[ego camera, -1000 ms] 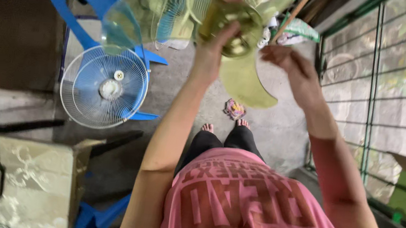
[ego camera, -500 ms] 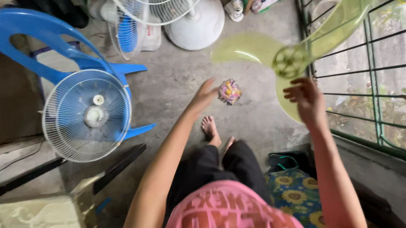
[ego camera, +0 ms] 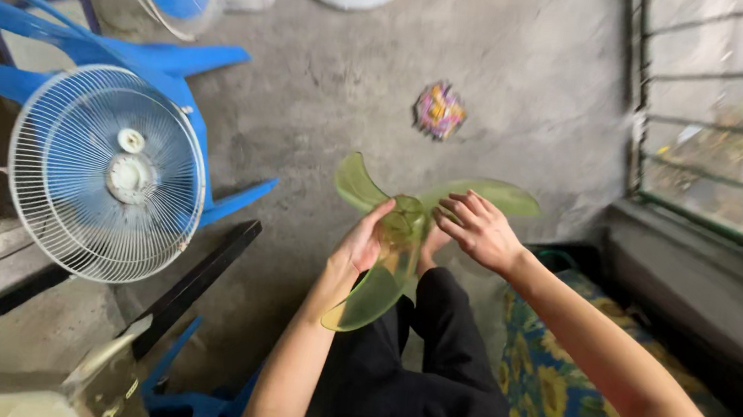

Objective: The person removes a green fan blade from a white pedestal fan and wipes it with a cloth. The person then reattaches the cleaned blade to the fan.

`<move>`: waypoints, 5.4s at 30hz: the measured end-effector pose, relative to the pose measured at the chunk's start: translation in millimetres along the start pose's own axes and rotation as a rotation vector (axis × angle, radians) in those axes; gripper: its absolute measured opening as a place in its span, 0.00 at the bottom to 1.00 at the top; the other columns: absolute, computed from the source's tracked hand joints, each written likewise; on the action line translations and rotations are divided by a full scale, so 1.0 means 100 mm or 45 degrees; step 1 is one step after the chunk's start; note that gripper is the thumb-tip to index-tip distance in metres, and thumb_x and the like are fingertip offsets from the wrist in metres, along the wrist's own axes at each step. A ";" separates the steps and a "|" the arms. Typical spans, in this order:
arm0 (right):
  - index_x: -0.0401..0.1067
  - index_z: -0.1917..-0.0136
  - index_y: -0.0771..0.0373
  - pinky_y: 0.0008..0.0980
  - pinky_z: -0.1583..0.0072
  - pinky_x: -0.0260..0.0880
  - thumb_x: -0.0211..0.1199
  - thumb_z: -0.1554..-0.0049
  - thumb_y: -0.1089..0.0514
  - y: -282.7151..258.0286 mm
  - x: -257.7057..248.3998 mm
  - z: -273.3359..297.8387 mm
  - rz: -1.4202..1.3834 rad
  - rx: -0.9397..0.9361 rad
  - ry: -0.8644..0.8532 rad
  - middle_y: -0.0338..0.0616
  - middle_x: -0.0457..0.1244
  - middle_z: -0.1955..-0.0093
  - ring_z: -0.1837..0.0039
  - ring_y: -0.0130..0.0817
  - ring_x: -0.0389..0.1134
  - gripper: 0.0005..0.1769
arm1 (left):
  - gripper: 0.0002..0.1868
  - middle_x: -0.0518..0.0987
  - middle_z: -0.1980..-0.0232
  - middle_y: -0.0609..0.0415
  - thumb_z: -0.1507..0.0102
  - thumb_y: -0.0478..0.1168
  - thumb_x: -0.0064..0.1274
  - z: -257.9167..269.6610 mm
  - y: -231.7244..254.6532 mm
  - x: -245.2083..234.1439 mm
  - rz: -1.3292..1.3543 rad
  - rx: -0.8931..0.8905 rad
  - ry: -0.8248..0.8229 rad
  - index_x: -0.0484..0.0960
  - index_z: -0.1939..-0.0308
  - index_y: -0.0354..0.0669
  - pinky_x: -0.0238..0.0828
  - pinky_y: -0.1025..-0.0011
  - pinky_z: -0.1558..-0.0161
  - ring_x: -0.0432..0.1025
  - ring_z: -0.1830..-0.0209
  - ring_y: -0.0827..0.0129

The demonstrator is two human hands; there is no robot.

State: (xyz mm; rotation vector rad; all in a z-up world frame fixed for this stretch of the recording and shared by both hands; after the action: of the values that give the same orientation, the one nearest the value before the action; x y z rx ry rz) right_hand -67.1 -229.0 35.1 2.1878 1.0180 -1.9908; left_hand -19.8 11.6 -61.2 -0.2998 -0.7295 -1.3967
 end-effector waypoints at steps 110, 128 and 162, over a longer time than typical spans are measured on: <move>0.64 0.31 0.64 0.41 0.35 0.68 0.52 0.39 0.55 -0.24 -3.90 -1.56 -2.468 0.258 1.071 0.48 0.67 0.40 0.38 0.41 0.68 0.24 | 0.38 0.75 0.34 0.48 0.41 0.20 0.54 2.83 2.63 3.84 -0.236 1.363 -0.913 0.67 0.27 0.39 0.71 0.61 0.30 0.70 0.31 0.58; 0.67 0.35 0.70 0.42 0.36 0.78 0.58 0.32 0.58 0.43 -4.54 -2.64 -2.184 0.129 1.266 0.49 0.70 0.41 0.41 0.40 0.74 0.17 | 0.36 0.68 0.27 0.53 0.37 0.20 0.55 2.36 2.65 4.12 -0.366 1.592 -0.801 0.63 0.28 0.44 0.61 0.67 0.25 0.63 0.25 0.67; 0.68 0.43 0.67 0.26 0.53 0.66 0.70 0.33 0.58 0.68 -5.78 -2.33 -0.276 -0.228 0.379 0.40 0.65 0.58 0.56 0.21 0.66 0.14 | 0.32 0.77 0.36 0.42 0.40 0.31 0.59 2.90 2.80 4.38 -0.341 1.777 -0.664 0.69 0.32 0.31 0.75 0.59 0.33 0.75 0.35 0.56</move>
State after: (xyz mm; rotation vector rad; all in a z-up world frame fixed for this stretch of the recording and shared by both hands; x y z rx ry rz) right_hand 183.3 -442.1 568.9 2.4093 1.4628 -1.5930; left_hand 166.7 -107.3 491.5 0.5820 -2.0262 -0.7477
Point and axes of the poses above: each hand's wrist, its own z-axis away from the middle knuckle, its own x-axis out of the palm, y = z × x, the point moved 2 cm from there along -z, towards the middle knuckle
